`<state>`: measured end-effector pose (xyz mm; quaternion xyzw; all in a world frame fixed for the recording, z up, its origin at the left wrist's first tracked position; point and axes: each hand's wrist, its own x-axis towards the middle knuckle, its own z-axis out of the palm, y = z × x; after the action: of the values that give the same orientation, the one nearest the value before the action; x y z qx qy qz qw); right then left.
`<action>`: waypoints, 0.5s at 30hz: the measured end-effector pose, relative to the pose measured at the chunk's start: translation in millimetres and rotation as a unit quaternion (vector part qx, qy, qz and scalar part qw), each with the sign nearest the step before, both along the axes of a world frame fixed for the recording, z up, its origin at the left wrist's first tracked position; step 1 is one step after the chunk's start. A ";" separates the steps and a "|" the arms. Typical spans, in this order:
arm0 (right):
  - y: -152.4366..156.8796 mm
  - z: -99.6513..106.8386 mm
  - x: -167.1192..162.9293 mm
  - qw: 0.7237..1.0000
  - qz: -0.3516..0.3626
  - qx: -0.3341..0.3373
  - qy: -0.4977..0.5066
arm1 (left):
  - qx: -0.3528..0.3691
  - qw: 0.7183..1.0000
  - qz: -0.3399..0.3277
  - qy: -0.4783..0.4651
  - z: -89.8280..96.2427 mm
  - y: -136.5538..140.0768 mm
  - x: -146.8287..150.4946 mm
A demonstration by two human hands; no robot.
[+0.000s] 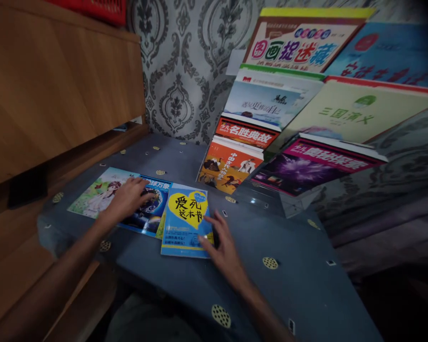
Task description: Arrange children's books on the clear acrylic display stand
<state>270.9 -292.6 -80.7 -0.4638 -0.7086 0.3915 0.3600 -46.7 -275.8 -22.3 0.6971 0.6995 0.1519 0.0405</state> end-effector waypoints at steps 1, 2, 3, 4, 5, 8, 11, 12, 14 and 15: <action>-1.4 -3.4 -2.7 0.999 0.022 0.016 -0.042 | -0.022 0.999 -0.015 0.037 0.7 17.1 -15.6; -3.3 -7.0 -4.3 0.995 0.043 0.031 -0.078 | -0.052 0.996 -0.031 0.061 0.9 33.9 -28.1; -5.4 -10.6 -4.9 0.991 0.062 0.046 -0.111 | -0.088 0.992 -0.055 0.068 1.0 49.9 -37.4; -7.5 -13.8 -4.8 0.985 0.077 0.058 -0.140 | -0.120 0.988 -0.073 0.071 1.1 64.7 -43.9; -9.3 -16.5 -4.3 0.980 0.087 0.068 -0.165 | -0.146 0.983 -0.085 0.073 1.3 78.1 -48.1; -12.5 -20.5 -2.5 0.969 0.097 0.083 -0.211 | -0.209 0.968 -0.126 0.060 3.0 110.3 -51.7; -13.2 -20.8 -2.6 0.967 0.096 0.091 -0.218 | -0.255 0.953 -0.160 0.036 5.5 132.6 -49.4; -13.2 -20.9 -2.9 0.967 0.093 0.092 -0.217 | -0.268 0.948 -0.167 0.029 6.2 137.9 -48.0; -13.4 -21.7 -3.5 0.968 0.087 0.094 -0.215 | -0.291 0.939 -0.182 0.011 7.6 144.9 -44.8; -13.4 -22.4 -3.6 0.969 0.084 0.095 -0.213 | -0.301 0.934 -0.191 -0.001 8.5 146.7 -43.1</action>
<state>267.3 -306.0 -103.1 -0.4386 -0.8394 0.2435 0.2094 -89.8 -129.1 -13.8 0.7722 0.5663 -0.0756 0.2779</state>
